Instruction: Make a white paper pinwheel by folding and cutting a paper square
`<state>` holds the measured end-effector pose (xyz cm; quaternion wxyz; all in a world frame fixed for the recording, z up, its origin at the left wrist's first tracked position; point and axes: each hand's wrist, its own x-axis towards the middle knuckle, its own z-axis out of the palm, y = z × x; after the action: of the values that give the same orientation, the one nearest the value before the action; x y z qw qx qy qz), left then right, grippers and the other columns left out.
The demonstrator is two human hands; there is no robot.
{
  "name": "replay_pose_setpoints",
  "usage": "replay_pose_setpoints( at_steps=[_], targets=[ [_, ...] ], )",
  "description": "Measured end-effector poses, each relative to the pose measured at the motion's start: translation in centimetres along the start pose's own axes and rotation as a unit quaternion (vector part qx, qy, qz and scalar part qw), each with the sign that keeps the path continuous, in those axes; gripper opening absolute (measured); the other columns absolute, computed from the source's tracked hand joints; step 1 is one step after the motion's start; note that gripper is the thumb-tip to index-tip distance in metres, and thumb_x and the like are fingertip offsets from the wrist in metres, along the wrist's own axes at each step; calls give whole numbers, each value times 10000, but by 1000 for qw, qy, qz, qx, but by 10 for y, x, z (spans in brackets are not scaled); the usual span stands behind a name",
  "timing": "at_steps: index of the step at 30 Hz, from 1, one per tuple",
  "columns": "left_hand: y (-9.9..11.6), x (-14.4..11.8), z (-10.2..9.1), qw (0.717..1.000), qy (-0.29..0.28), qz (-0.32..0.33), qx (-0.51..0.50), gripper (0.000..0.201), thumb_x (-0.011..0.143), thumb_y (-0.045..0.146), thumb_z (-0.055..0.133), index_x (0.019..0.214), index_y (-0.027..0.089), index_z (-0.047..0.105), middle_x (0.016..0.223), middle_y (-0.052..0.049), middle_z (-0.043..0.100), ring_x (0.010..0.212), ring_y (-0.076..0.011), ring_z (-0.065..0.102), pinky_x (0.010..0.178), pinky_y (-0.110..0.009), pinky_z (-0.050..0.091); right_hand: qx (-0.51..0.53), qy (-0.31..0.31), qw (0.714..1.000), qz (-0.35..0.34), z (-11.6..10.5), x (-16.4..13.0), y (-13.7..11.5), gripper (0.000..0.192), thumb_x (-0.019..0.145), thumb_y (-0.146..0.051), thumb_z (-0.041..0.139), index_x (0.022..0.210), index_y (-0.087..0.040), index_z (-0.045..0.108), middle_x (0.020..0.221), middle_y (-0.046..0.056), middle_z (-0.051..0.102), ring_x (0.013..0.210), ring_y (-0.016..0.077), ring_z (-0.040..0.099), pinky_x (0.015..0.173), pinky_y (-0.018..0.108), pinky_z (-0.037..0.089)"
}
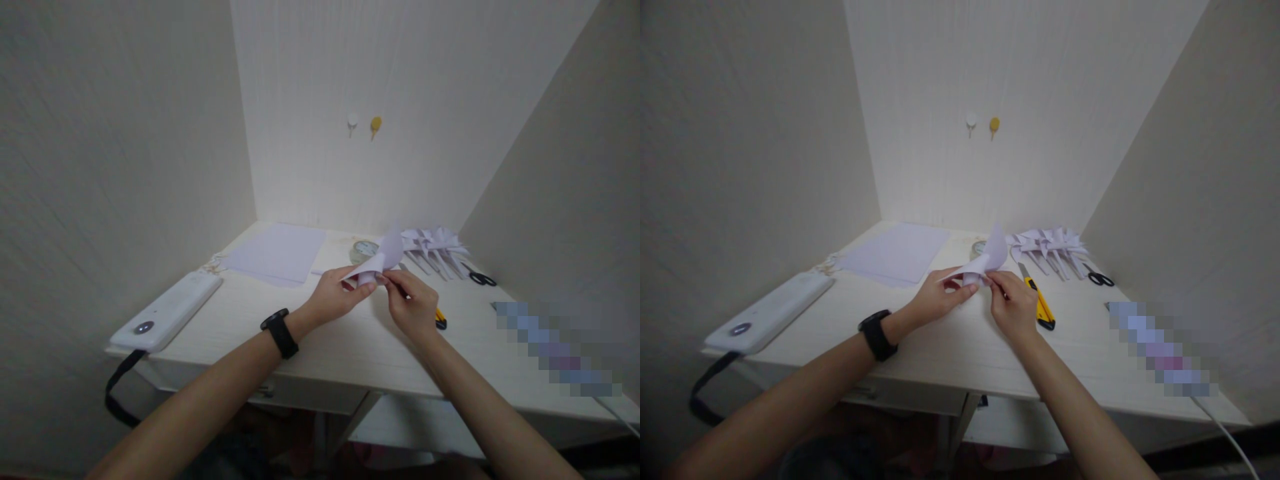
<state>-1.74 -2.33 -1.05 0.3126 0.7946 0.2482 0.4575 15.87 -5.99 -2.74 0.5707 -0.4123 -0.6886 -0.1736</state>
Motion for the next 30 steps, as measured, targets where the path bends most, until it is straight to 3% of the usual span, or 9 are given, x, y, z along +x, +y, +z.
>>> replay_pose_setpoints(
  at_steps=[14, 20, 25, 30],
  targets=[
    [3, 0, -1, 1000, -23, -2, 0, 400, 825, 378, 656, 1149, 147, 695, 1007, -80, 730, 862, -183, 654, 726, -280, 540, -26, -17, 999, -23, 0, -1, 3, 152, 897, -184, 564, 876, -235, 706, 831, 56, 762, 763, 215, 727, 698, 348, 584],
    [2, -1, -8, 996, -59, 8, -74, 467, 732, 199, 564, 1179, 143, 690, 1063, -85, 716, 916, -211, 643, 773, -301, 539, -38, -16, 999, -27, 0, -1, 2, 132, 904, -175, 565, 891, -221, 689, 817, 61, 750, 741, 206, 714, 674, 327, 570],
    [-3, 4, -11, 991, -64, -29, -111, 362, 773, 161, 469, 1004, 154, 748, 965, -64, 732, 876, -191, 648, 745, -287, 551, -36, -21, 999, -19, 0, -2, 3, 134, 916, -186, 557, 891, -220, 684, 831, 60, 746, 751, 202, 708, 680, 325, 564],
    [-5, 9, -6, 992, -43, -77, -87, 182, 805, 155, 553, 847, 131, 728, 794, -48, 715, 682, -141, 639, 653, -255, 549, -39, -25, 999, -25, 0, -2, 3, 153, 923, -204, 562, 912, -224, 713, 855, 66, 743, 774, 200, 705, 704, 325, 563]
  ],
)
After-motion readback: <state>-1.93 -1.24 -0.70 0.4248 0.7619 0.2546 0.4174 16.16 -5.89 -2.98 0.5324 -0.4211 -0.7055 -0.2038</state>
